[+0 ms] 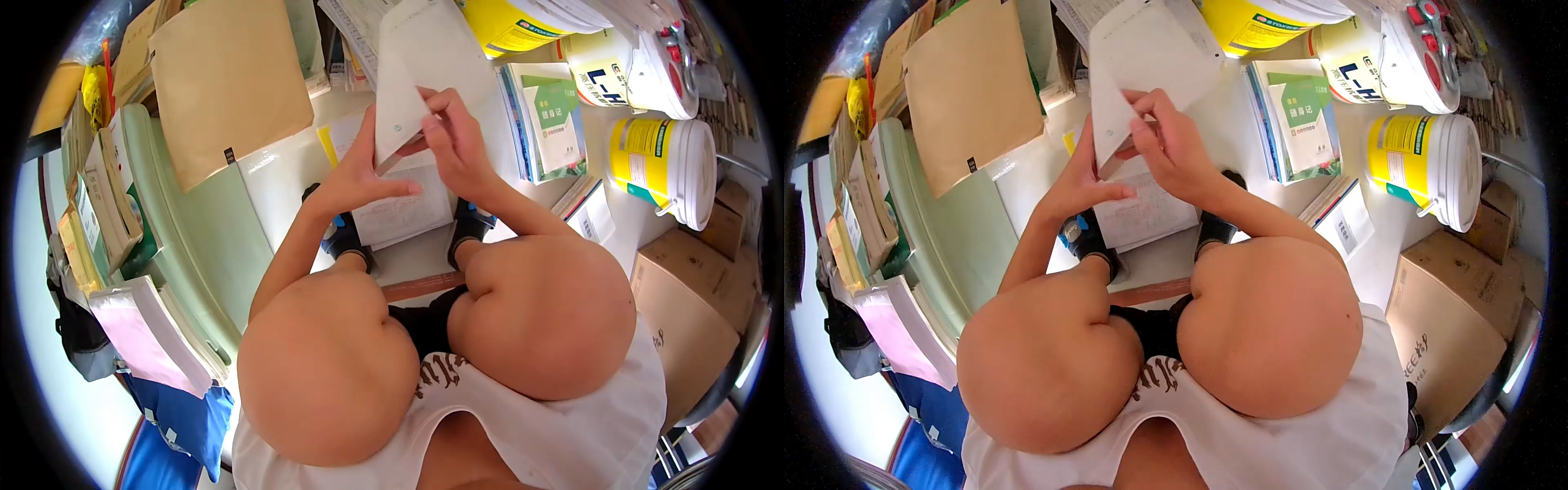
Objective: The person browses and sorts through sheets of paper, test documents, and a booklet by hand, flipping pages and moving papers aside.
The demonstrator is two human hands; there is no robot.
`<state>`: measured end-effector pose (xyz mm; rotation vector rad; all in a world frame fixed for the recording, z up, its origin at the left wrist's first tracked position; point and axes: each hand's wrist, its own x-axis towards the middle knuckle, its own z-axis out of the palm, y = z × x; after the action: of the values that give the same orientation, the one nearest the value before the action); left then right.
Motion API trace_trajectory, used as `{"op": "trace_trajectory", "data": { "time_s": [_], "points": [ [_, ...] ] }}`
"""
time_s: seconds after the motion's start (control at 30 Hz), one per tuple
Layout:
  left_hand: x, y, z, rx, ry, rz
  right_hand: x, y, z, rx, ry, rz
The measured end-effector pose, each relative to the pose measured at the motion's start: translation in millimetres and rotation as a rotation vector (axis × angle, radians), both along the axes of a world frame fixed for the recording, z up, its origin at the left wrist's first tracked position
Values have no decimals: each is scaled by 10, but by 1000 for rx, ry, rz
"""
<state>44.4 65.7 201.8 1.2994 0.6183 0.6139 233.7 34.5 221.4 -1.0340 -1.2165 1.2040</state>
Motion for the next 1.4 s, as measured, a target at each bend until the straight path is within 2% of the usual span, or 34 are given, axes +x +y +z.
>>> {"op": "trace_trajectory", "data": {
  "time_s": [0.07,0.1,0.17,0.2,0.27,0.3,0.33,0.4,0.43,0.5,0.53,0.6,0.63,0.7,0.77,0.83,0.87,0.93,0.97,1.03,1.1,1.13,1.17,1.2,1.27,1.33,1.4],
  "points": [
    [1,-91,-156,-84,71,85,0,-30,-7,22,-87,64],
    [-44,-111,-158,-269,249,81,9,-3,-7,98,-192,113],
    [-99,-140,-399,-294,237,155,68,11,107,157,-435,127],
    [-120,-142,-476,-323,223,230,154,14,64,158,-435,126],
    [-175,-163,-396,-354,298,252,375,92,-124,394,-921,-357],
    [-210,-187,-368,-392,377,276,454,117,-172,361,-920,-516],
    [-256,-203,-389,-397,377,275,483,63,-226,358,-922,-513],
    [-355,-255,-508,-567,403,241,513,-95,-465,-216,-544,-346],
    [-393,-332,-635,-572,402,245,553,-191,-811,-382,-273,-281],
    [-495,-533,-953,-744,187,228,493,-379,-1036,-589,-363,-221],
    [-540,-628,-1024,-749,187,238,461,-531,-1222,-592,-362,-211],
    [-589,-706,-1080,-554,224,27,403,-728,-1511,-320,-562,-96],
    [-606,-718,-1075,-538,282,-35,406,-771,-1564,-322,-563,-95],
    [-623,-754,-1057,-502,355,-77,396,-862,-1626,-511,-434,-32],
    [-632,-746,-1064,-456,427,-119,369,-844,-1634,-470,-492,-60],
    [-618,-712,-1136,-300,518,-2,333,-793,-1631,-427,-554,-88],
    [-633,-685,-1226,-301,517,-1,310,-767,-1652,-422,-583,-125],
    [-688,-637,-1455,-109,715,82,265,-707,-1711,-416,-610,-160],
    [-702,-655,-1543,-112,664,202,247,-677,-1746,-429,-669,-156],
    [-663,-598,-1392,-86,708,262,214,-610,-1721,-445,-727,-151],
    [-661,-588,-1378,-60,754,323,199,-549,-1679,-613,-703,-60],
    [-667,-602,-1436,47,781,366,197,-555,-1687,-614,-702,-58],
    [-665,-608,-1477,155,805,406,212,-577,-1687,-503,-789,-112],
    [-658,-598,-1430,153,804,403,230,-586,-1658,-391,-874,-165],
    [-685,-558,-1295,-21,975,414,335,-513,-1573,-323,-914,-208],
    [-652,-512,-1078,3,1030,463,420,-346,-1404,-250,-951,-247],
    [-618,-519,-1021,25,1083,510,509,-117,-1217,-19,-962,-264]
  ]
}}
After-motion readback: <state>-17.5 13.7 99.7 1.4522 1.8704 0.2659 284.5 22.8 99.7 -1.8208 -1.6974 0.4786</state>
